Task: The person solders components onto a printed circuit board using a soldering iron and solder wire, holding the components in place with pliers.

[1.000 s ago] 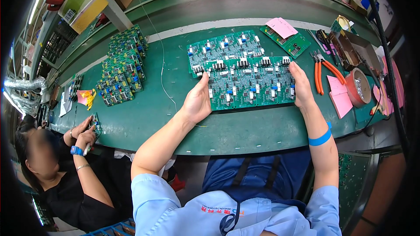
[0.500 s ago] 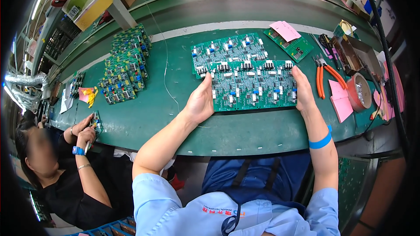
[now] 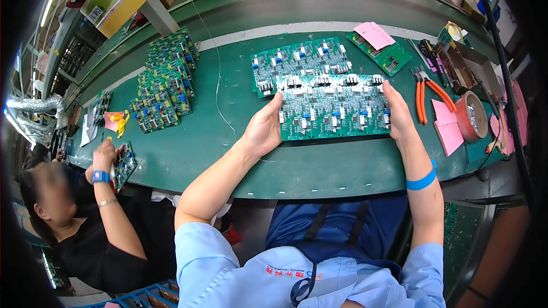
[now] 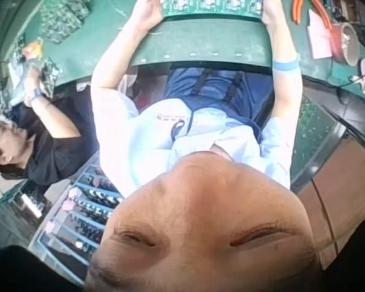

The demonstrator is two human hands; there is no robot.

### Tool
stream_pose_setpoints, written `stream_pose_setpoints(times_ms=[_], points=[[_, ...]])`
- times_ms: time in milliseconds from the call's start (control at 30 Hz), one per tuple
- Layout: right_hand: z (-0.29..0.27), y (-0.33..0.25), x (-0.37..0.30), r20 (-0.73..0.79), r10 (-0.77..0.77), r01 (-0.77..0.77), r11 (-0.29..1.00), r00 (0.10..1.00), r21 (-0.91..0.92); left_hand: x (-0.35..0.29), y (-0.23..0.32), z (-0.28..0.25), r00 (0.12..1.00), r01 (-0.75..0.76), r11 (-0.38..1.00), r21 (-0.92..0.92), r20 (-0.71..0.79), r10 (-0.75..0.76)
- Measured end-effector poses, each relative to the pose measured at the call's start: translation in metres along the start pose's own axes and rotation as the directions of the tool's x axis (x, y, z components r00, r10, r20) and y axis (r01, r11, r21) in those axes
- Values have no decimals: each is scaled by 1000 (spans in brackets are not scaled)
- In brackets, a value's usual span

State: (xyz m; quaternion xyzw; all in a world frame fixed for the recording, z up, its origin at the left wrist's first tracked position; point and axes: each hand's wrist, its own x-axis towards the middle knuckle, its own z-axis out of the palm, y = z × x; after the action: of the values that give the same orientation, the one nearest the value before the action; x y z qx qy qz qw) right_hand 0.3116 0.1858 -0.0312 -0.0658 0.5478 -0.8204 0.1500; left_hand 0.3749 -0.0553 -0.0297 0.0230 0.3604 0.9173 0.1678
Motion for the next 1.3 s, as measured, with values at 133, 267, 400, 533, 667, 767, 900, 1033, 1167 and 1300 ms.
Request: stream_pose_setpoints(times_ms=[133,267,400,533,667,767,900,1033,1167,1300], points=[[0,-2,-2,-19,78,-76,995,997,68,-1,1,-1,999,40,998,-40,-11,-41],[-1,0,-2,-27,112,-108,988,993,112,3,-1,-6,998,60,998,-35,0,-60],[-1,3,1,-36,131,-125,982,991,140,6,0,-13,993,115,991,-74,3,-115],[-1,0,3,-37,118,-113,987,992,115,9,0,-13,991,133,989,-69,-8,-134],[-3,-2,1,-62,113,-107,989,992,99,11,-2,-12,990,142,989,-44,-8,-142],[-3,0,4,-47,109,-103,987,993,122,11,-2,-14,992,128,990,-59,3,-128],[-2,-1,1,-45,104,-97,988,994,124,11,-4,-11,995,97,989,-111,18,-96],[-4,-1,1,-83,103,-98,993,991,72,11,-3,-8,995,99,990,-102,32,-96],[-4,2,2,-83,110,-105,993,991,60,9,-3,-10,995,96,993,-68,26,-94],[-6,1,3,-38,91,-88,994,995,68,7,-2,-9,994,107,994,-26,7,-107]])
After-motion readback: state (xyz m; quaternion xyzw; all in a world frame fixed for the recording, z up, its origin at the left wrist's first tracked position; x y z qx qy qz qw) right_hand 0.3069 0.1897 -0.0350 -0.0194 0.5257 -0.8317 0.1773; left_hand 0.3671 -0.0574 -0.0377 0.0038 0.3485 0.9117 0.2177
